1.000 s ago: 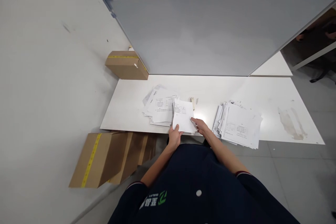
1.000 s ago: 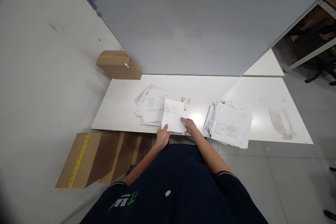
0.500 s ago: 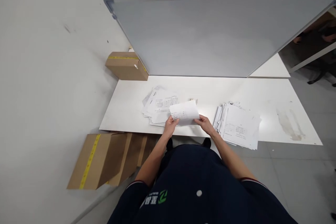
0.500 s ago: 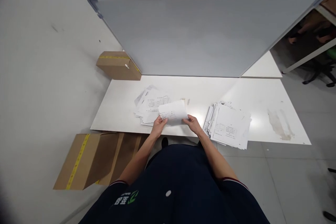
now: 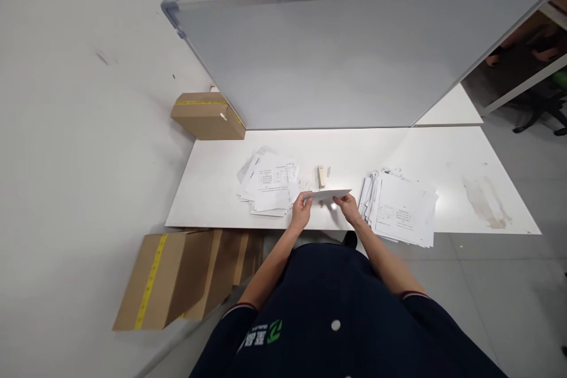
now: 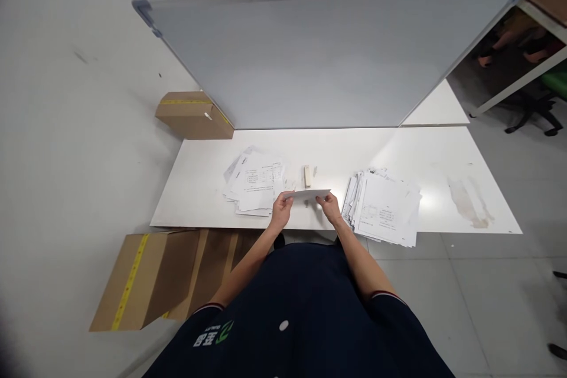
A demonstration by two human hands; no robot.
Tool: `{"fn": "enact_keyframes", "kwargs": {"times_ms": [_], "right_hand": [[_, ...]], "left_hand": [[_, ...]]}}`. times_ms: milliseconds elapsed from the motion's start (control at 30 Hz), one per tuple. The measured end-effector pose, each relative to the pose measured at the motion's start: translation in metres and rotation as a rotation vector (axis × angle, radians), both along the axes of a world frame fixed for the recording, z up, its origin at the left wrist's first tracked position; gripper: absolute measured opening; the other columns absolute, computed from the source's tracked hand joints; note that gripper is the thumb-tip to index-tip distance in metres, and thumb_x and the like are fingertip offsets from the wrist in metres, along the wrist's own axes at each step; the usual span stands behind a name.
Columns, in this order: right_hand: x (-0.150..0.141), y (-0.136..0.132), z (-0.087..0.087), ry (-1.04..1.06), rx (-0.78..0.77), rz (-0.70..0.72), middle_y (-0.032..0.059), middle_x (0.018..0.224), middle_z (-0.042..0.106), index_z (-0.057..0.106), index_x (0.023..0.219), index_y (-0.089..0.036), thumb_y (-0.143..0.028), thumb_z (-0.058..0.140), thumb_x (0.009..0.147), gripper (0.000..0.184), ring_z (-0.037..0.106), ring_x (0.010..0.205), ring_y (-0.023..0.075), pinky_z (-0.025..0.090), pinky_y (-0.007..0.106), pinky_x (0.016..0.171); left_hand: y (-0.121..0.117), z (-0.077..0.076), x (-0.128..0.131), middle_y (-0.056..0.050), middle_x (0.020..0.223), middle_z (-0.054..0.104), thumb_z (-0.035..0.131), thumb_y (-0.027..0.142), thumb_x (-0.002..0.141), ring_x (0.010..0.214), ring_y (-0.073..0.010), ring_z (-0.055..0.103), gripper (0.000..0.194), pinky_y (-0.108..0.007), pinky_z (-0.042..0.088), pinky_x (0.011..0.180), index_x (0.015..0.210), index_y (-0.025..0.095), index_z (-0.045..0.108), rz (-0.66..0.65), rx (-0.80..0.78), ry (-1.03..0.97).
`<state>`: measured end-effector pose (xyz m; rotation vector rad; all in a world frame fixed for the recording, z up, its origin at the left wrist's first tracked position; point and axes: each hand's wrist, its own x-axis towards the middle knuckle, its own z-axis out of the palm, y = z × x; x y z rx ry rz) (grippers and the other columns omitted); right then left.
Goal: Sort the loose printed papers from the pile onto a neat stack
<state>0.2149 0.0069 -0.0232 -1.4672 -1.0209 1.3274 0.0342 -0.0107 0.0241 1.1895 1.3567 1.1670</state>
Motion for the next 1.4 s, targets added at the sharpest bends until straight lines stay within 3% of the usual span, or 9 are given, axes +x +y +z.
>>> {"fn": "enact_keyframes", "kwargs": {"times_ms": [133,233,433,567,633,767,1067,1233,1400], "right_hand": [[0.001,0.003,0.001,-0.041,0.037,0.041,0.0073,0.089,0.067,0.061,0.09,-0.015,-0.039,0.059,0.064,0.035,0.06,0.086,0.0205,0.044,0.036,0.079],[0.008,0.004,0.013,-0.183,0.067,0.127,0.0076,0.093,0.067,0.063,0.092,-0.016,-0.04,0.056,0.07,0.034,0.059,0.09,0.0213,0.044,0.035,0.08],[0.021,0.003,0.088,-0.861,0.324,0.438,0.0049,0.09,0.065,0.063,0.096,-0.02,-0.028,0.044,0.083,0.025,0.057,0.085,0.0174,0.041,0.027,0.072],[0.01,-0.002,0.126,-1.32,0.323,0.631,0.0074,0.095,0.06,0.061,0.095,-0.019,-0.022,0.04,0.085,0.024,0.055,0.084,0.018,0.037,0.025,0.061],[-0.001,-0.004,0.127,-1.446,0.272,0.707,0.0091,0.092,0.059,0.06,0.091,-0.017,-0.018,0.038,0.086,0.023,0.055,0.081,0.0192,0.035,0.026,0.059],[-0.018,-0.003,0.11,-1.547,0.135,0.821,0.0122,0.091,0.058,0.056,0.092,-0.015,-0.009,0.036,0.084,0.023,0.054,0.082,0.0207,0.036,0.027,0.06],[-0.02,-0.003,0.101,-1.552,0.104,0.847,0.0138,0.095,0.058,0.052,0.099,-0.016,-0.009,0.035,0.085,0.023,0.054,0.087,0.0215,0.037,0.029,0.066],[-0.019,-0.002,0.097,-1.527,0.103,0.846,0.0127,0.096,0.058,0.049,0.102,-0.016,-0.007,0.036,0.083,0.025,0.054,0.086,0.0206,0.037,0.028,0.066],[-0.017,-0.001,0.096,-1.51,0.144,0.855,0.0116,0.094,0.059,0.05,0.101,-0.015,-0.004,0.037,0.081,0.026,0.054,0.086,0.0214,0.036,0.029,0.065]], "left_hand": [[0.002,-0.004,-0.001,-0.002,0.076,0.059,0.053,0.034,0.079,0.08,-0.015,0.056,0.017,-0.028,0.044,0.074,0.083,0.018,0.056,0.033,-0.017,-0.017],[0.006,-0.009,-0.003,0.003,0.062,0.051,0.056,0.035,0.077,0.065,-0.0116,0.052,0.02,-0.025,0.043,0.066,0.071,0.017,0.05,0.06,-0.057,-0.051],[0.01,-0.023,-0.009,-0.001,0.08,0.058,0.055,0.026,0.077,0.075,-0.0116,0.056,0.025,-0.027,0.045,0.073,0.099,0.018,0.05,0.137,-0.105,-0.18],[0.001,-0.037,-0.009,-0.005,0.097,0.054,0.059,0.016,0.07,0.069,-0.0096,0.055,0.051,-0.03,0.048,0.072,0.117,0.02,0.041,0.198,-0.257,0.041],[-0.005,-0.043,-0.007,-0.008,0.108,0.049,0.059,0.012,0.069,0.066,-0.0085,0.054,0.056,-0.032,0.048,0.073,0.12,0.021,0.041,0.178,-0.219,0.188],[-0.012,-0.051,-0.003,-0.011,0.116,0.043,0.053,0.007,0.07,0.08,-0.0125,0.054,0.05,-0.033,0.048,0.077,0.117,0.022,0.047,0.091,-0.074,0.309],[-0.01,-0.062,0.001,-0.013,0.118,0.048,0.044,0.014,0.079,0.105,-0.0208,0.05,0.038,-0.04,0.04,0.092,0.117,0.018,0.047,0.01,-0.075,0.333],[-0.003,-0.062,0.002,-0.011,0.113,0.054,0.049,0.019,0.079,0.103,-0.0213,0.053,0.038,-0.04,0.039,0.091,0.116,0.02,0.046,0.063,-0.163,0.257],[0.004,-0.06,-0.001,-0.013,0.117,0.052,0.045,0.015,0.078,0.1,-0.0192,0.055,0.042,-0.039,0.04,0.091,0.12,0.018,0.043,0.053,-0.131,0.217]]}}
